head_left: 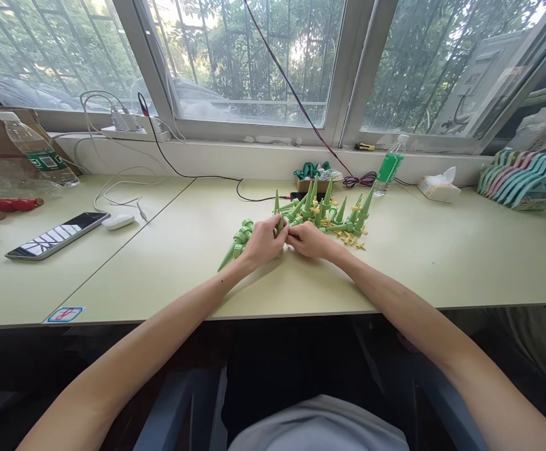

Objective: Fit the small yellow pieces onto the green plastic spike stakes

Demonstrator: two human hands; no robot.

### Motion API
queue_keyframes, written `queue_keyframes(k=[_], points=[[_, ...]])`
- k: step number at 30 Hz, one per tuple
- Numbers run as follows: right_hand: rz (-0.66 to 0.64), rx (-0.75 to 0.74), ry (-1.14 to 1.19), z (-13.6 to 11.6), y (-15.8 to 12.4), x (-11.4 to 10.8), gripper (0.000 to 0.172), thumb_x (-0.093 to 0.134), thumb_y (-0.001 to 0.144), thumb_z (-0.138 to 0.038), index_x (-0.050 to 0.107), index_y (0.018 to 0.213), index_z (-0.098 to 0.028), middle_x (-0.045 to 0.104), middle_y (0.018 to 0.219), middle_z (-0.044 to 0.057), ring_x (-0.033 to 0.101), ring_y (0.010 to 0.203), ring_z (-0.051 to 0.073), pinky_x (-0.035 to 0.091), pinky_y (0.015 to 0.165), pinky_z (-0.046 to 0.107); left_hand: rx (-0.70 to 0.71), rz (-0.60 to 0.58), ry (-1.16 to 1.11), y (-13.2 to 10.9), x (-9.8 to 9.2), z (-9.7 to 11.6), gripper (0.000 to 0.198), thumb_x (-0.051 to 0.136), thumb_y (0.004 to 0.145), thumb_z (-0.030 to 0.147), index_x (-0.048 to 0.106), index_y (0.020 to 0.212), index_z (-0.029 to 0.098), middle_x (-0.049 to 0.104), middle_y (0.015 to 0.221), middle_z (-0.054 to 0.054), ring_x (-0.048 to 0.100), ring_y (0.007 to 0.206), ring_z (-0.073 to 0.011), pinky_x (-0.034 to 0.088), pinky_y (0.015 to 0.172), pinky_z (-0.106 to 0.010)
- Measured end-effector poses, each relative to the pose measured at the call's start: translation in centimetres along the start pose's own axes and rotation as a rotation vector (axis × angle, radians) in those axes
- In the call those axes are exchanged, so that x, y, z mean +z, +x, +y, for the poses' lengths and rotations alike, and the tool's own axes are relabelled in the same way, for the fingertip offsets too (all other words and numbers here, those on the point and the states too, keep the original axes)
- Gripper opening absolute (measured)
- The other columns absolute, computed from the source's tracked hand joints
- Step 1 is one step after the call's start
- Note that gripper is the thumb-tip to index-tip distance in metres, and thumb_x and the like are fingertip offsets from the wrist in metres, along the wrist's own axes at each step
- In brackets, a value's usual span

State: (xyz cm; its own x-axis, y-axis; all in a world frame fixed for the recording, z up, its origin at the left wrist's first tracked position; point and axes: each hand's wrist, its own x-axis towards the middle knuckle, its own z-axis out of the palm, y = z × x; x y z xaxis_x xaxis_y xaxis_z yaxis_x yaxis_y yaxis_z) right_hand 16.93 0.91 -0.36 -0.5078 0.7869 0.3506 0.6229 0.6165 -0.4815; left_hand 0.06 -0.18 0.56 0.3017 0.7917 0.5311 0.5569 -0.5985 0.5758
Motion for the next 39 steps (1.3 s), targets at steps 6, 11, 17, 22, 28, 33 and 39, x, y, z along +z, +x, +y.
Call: queue_keyframes(k=[6, 11, 17, 22, 28, 33, 39], points=[[-0.001, 0.001, -0.012, -0.03, 0.0, -0.02, 0.034, 0.053, 0.092, -0.023, 0.057, 0.06, -0.015, 0.046, 0.052, -0.002, 0.03, 0.052, 0.008, 0.025, 0.055, 0.025, 0.001, 0.0, 0.008, 0.01, 0.09, -0.15, 0.013, 0.053, 0.089, 0.025, 0.057, 0.078, 0.019, 0.054, 0.063, 0.002, 0.047, 0.058, -0.0123, 0.039, 0.062, -0.026], [-0.003, 0.007, -0.007, -0.03, -0.01, -0.02, 0.034, 0.053, 0.092, -0.023, 0.056, 0.06, -0.015, 0.046, 0.053, -0.003, 0.031, 0.052, 0.008, 0.026, 0.056, 0.025, 0.008, 0.001, 0.006, 0.0, 0.06, -0.16, 0.013, 0.053, 0.089, 0.025, 0.057, 0.078, 0.019, 0.054, 0.063, 0.002, 0.047, 0.058, -0.012, 0.039, 0.062, -0.026], [0.002, -0.001, 0.029, 0.1, 0.01, 0.08, 0.035, 0.054, 0.094, -0.023, 0.056, 0.059, -0.015, 0.05, 0.052, -0.002, 0.034, 0.052, 0.008, 0.027, 0.056, 0.025, 0.003, 0.007, 0.003, 0.0, 0.06, -0.18, 0.013, 0.053, 0.089, 0.025, 0.058, 0.079, 0.019, 0.055, 0.063, 0.001, 0.047, 0.058, -0.0124, 0.039, 0.061, -0.026], [-0.001, -0.013, 0.073, 0.14, 0.05, 0.09, 0.037, 0.054, 0.094, -0.022, 0.055, 0.058, -0.015, 0.053, 0.052, -0.002, 0.036, 0.052, 0.008, 0.029, 0.057, 0.024, 0.001, 0.011, -0.003, -0.03, 0.08, -0.11, 0.013, 0.053, 0.09, 0.025, 0.058, 0.08, 0.019, 0.055, 0.064, 0.001, 0.048, 0.059, -0.0125, 0.039, 0.062, -0.026], [-0.002, -0.012, 0.091, 0.36, 0.1, 0.18, 0.035, 0.054, 0.094, -0.022, 0.055, 0.059, -0.015, 0.052, 0.051, -0.003, 0.036, 0.051, 0.007, 0.03, 0.056, 0.023, -0.004, 0.019, -0.001, 0.0, 0.07, 0.01, 0.013, 0.053, 0.09, 0.025, 0.058, 0.08, 0.019, 0.055, 0.064, 0.001, 0.047, 0.058, -0.012, 0.039, 0.061, -0.026], [0.012, -0.042, 0.094, 0.54, 0.13, 0.28, 0.031, 0.059, 0.091, -0.023, 0.057, 0.061, -0.014, 0.048, 0.051, -0.004, 0.033, 0.052, 0.007, 0.029, 0.055, 0.023, -0.012, 0.028, 0.002, -0.01, 0.05, -0.04, 0.013, 0.053, 0.091, 0.026, 0.057, 0.08, 0.019, 0.054, 0.063, 0.002, 0.045, 0.057, -0.0118, 0.038, 0.061, -0.026], [-0.007, -0.039, 0.114, 0.36, 0.1, 0.15, 0.031, 0.057, 0.094, -0.023, 0.06, 0.064, -0.014, 0.052, 0.052, -0.003, 0.039, 0.053, 0.007, 0.031, 0.057, 0.023, -0.014, 0.03, -0.001, -0.11, -0.01, -0.05, 0.013, 0.053, 0.09, 0.026, 0.057, 0.08, 0.019, 0.054, 0.063, 0.002, 0.045, 0.057, -0.0115, 0.038, 0.06, -0.025]])
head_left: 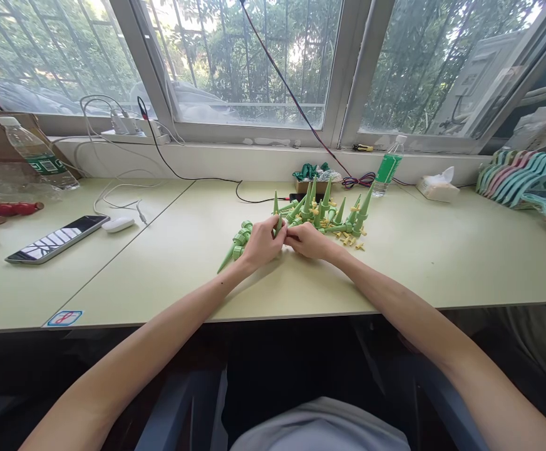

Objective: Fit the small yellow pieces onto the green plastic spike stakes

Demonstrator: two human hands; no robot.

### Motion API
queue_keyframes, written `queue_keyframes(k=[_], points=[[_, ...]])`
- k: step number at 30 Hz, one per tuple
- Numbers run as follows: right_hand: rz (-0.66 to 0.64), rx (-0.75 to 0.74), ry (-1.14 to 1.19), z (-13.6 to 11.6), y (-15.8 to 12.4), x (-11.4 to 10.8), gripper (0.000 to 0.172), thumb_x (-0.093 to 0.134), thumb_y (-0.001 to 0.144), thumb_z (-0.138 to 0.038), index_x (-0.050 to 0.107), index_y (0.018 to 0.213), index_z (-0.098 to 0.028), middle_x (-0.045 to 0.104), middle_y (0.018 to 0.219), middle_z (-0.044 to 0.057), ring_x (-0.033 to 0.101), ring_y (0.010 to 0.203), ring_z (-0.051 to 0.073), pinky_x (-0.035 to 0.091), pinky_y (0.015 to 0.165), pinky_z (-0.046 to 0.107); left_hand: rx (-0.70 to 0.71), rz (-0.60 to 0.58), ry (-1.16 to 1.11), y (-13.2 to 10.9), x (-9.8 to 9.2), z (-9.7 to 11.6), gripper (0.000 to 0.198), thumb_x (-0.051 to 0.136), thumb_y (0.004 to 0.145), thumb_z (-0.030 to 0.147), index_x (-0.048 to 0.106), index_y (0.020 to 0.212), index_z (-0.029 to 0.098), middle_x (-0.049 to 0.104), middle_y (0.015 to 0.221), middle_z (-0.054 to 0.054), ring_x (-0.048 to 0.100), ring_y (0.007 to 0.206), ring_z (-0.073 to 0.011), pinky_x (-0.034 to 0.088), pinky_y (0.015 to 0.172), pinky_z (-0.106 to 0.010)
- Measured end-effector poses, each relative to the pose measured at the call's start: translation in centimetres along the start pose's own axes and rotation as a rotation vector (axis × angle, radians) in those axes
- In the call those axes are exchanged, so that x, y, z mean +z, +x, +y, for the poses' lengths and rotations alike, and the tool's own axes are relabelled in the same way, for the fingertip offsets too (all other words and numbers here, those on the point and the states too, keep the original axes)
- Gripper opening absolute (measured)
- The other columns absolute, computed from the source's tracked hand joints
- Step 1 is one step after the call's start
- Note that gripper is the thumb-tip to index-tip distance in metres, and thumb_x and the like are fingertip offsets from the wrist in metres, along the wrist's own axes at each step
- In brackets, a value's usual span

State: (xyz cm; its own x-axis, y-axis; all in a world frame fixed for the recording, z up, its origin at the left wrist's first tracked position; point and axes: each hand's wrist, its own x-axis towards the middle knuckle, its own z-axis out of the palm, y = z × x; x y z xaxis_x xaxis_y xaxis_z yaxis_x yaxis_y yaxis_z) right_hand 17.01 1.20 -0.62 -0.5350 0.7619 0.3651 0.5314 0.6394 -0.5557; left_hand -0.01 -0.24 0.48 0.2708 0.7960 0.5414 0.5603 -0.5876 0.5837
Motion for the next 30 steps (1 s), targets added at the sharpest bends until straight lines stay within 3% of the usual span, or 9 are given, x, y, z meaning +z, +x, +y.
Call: queue_keyframes(k=[30], points=[[0.023, -0.031, -0.038, 0.13, 0.04, 0.07, 0.032, 0.055, 0.091, -0.025, 0.053, 0.061, -0.015, 0.047, 0.054, -0.004, 0.028, 0.054, 0.007, 0.027, 0.054, 0.023, 0.023, 0.016, 0.013, 0.12, 0.06, -0.01, 0.014, 0.053, 0.09, 0.026, 0.058, 0.08, 0.018, 0.053, 0.061, 0.003, 0.045, 0.056, -0.0111, 0.037, 0.06, -0.025]])
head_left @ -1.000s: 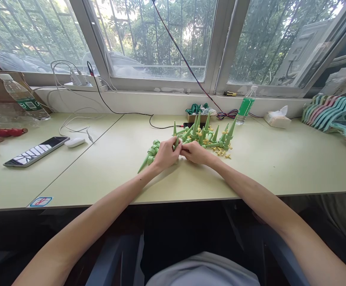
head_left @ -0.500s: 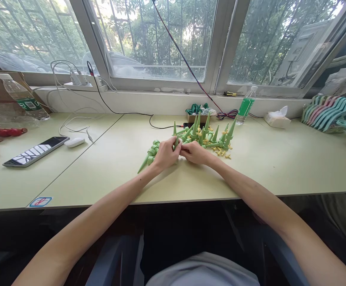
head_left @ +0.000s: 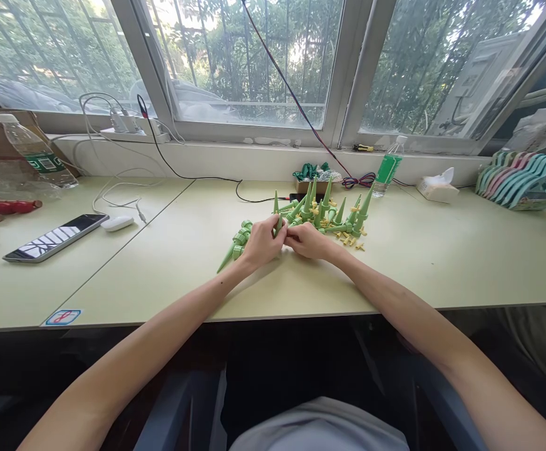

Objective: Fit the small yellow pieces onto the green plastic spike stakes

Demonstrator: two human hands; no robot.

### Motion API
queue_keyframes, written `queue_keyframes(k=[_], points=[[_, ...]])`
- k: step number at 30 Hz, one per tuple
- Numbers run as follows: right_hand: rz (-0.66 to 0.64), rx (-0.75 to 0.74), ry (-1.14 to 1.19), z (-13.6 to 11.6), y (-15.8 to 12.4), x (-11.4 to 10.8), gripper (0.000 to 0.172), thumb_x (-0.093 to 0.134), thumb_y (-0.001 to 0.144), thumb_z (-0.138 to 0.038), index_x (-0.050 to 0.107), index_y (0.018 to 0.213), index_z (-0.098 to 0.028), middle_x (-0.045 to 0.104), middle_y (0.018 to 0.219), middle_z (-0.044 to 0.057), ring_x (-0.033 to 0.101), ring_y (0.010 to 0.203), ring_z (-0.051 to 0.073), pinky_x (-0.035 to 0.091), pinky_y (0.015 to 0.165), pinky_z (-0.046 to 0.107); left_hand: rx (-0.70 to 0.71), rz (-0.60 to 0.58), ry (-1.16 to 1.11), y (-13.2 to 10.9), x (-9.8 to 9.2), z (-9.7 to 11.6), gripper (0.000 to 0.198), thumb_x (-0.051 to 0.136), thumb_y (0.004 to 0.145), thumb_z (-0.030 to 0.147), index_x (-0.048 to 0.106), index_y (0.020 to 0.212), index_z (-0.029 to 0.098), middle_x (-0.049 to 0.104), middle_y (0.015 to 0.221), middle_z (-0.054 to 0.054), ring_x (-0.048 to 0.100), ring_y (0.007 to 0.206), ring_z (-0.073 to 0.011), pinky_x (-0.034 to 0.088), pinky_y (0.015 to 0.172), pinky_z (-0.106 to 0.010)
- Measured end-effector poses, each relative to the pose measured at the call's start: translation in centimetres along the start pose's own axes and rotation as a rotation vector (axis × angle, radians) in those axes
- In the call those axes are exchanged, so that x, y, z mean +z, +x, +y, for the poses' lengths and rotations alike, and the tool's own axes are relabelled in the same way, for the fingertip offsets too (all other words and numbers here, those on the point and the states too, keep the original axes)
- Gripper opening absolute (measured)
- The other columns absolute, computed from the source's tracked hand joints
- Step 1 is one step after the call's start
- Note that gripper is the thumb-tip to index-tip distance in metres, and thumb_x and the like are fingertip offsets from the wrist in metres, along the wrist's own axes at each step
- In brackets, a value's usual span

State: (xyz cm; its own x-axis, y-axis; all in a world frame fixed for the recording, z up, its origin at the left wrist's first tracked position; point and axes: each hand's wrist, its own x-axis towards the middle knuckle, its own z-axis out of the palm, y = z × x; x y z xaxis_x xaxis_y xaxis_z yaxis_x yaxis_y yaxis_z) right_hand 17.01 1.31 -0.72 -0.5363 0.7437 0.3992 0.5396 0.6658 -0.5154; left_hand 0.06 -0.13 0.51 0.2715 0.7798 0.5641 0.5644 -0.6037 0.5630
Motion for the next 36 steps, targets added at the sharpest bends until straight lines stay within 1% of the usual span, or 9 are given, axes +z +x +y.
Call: queue_keyframes(k=[10, 20, 25, 36], points=[[-0.017, 0.009, -0.009, -0.17, -0.06, -0.1, 0.033, 0.055, 0.092, -0.024, 0.054, 0.061, -0.014, 0.045, 0.053, -0.004, 0.03, 0.053, 0.007, 0.028, 0.056, 0.024, -0.004, -0.027, -0.012, 0.01, -0.12, 0.25, 0.012, 0.054, 0.089, 0.023, 0.057, 0.078, 0.018, 0.056, 0.064, 0.002, 0.047, 0.058, -0.0117, 0.038, 0.061, -0.025], [-0.031, 0.035, -0.036, -0.34, -0.14, -0.27, 0.032, 0.056, 0.092, -0.024, 0.057, 0.062, -0.014, 0.045, 0.053, -0.004, 0.029, 0.054, 0.007, 0.027, 0.056, 0.024, 0.028, -0.045, 0.006, 0.04, -0.13, 0.02, 0.01, 0.054, 0.087, 0.02, 0.057, 0.078, 0.018, 0.059, 0.066, 0.002, 0.047, 0.058, -0.0111, 0.039, 0.062, -0.025], [-0.035, 0.039, -0.043, -0.44, -0.13, -0.36, 0.031, 0.056, 0.092, -0.023, 0.057, 0.062, -0.014, 0.045, 0.053, -0.004, 0.029, 0.053, 0.007, 0.027, 0.056, 0.023, 0.024, -0.049, 0.009, 0.05, -0.15, -0.03, 0.01, 0.053, 0.087, 0.021, 0.058, 0.078, 0.019, 0.058, 0.065, 0.002, 0.047, 0.057, -0.0116, 0.039, 0.062, -0.025], [-0.039, 0.038, -0.041, -0.46, -0.15, -0.35, 0.029, 0.056, 0.091, -0.022, 0.059, 0.063, -0.014, 0.047, 0.054, -0.003, 0.032, 0.054, 0.007, 0.028, 0.057, 0.023, 0.026, -0.049, 0.009, 0.03, -0.17, 0.02, 0.01, 0.054, 0.087, 0.021, 0.057, 0.078, 0.019, 0.057, 0.064, 0.002, 0.046, 0.058, -0.0113, 0.038, 0.061, -0.025]])
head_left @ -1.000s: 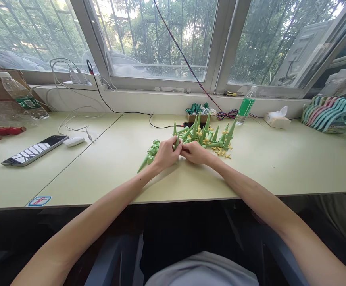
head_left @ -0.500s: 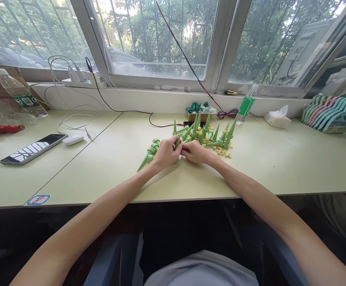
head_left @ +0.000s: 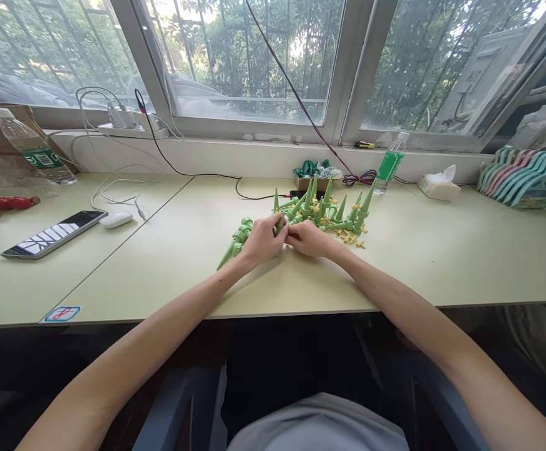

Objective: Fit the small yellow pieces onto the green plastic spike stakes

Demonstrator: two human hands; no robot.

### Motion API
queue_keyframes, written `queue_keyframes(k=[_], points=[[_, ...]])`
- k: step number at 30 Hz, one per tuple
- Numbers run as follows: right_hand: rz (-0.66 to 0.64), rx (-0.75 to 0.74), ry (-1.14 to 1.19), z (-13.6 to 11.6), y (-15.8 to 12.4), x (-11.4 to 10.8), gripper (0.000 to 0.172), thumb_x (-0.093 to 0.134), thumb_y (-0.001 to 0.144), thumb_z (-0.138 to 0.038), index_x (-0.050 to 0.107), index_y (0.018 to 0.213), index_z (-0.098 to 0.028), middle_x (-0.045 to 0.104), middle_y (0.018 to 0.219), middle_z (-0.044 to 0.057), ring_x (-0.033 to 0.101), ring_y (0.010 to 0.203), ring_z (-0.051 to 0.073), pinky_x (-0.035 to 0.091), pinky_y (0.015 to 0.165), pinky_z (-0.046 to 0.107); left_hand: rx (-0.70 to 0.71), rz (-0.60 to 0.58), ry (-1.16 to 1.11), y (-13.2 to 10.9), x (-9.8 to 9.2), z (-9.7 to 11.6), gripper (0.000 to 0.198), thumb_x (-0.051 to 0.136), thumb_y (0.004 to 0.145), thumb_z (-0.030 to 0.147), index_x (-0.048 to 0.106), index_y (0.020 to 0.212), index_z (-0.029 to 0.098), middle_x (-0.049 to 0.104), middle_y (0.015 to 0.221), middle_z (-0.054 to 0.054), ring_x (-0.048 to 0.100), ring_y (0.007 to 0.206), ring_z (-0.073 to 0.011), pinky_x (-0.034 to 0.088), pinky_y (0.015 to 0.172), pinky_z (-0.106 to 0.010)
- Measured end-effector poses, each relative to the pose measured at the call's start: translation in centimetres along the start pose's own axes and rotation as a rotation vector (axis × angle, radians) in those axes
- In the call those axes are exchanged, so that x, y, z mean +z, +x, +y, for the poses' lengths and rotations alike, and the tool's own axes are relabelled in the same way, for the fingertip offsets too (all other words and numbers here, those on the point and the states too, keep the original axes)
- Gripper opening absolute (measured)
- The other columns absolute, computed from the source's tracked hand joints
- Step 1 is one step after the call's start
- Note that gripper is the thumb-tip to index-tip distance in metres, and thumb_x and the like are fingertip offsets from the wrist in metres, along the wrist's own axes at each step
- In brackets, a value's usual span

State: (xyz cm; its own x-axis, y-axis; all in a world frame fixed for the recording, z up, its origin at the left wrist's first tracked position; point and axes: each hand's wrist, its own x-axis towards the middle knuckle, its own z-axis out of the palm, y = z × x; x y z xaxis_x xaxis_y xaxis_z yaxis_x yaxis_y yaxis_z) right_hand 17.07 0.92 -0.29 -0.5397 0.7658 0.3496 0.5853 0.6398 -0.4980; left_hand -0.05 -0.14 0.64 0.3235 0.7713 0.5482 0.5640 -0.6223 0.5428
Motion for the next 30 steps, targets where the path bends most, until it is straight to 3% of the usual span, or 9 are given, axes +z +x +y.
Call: queue_keyframes(k=[30], points=[[-0.024, -0.004, 0.022, -0.09, -0.03, -0.32, 0.026, 0.057, 0.09, -0.021, 0.059, 0.065, -0.015, 0.052, 0.055, -0.002, 0.036, 0.053, 0.008, 0.029, 0.056, 0.023, 0.011, -0.021, 0.004, 0.1, -0.14, 0.13, 0.012, 0.054, 0.088, 0.022, 0.054, 0.077, 0.019, 0.056, 0.063, 0.002, 0.047, 0.057, -0.0116, 0.039, 0.061, -0.026]])
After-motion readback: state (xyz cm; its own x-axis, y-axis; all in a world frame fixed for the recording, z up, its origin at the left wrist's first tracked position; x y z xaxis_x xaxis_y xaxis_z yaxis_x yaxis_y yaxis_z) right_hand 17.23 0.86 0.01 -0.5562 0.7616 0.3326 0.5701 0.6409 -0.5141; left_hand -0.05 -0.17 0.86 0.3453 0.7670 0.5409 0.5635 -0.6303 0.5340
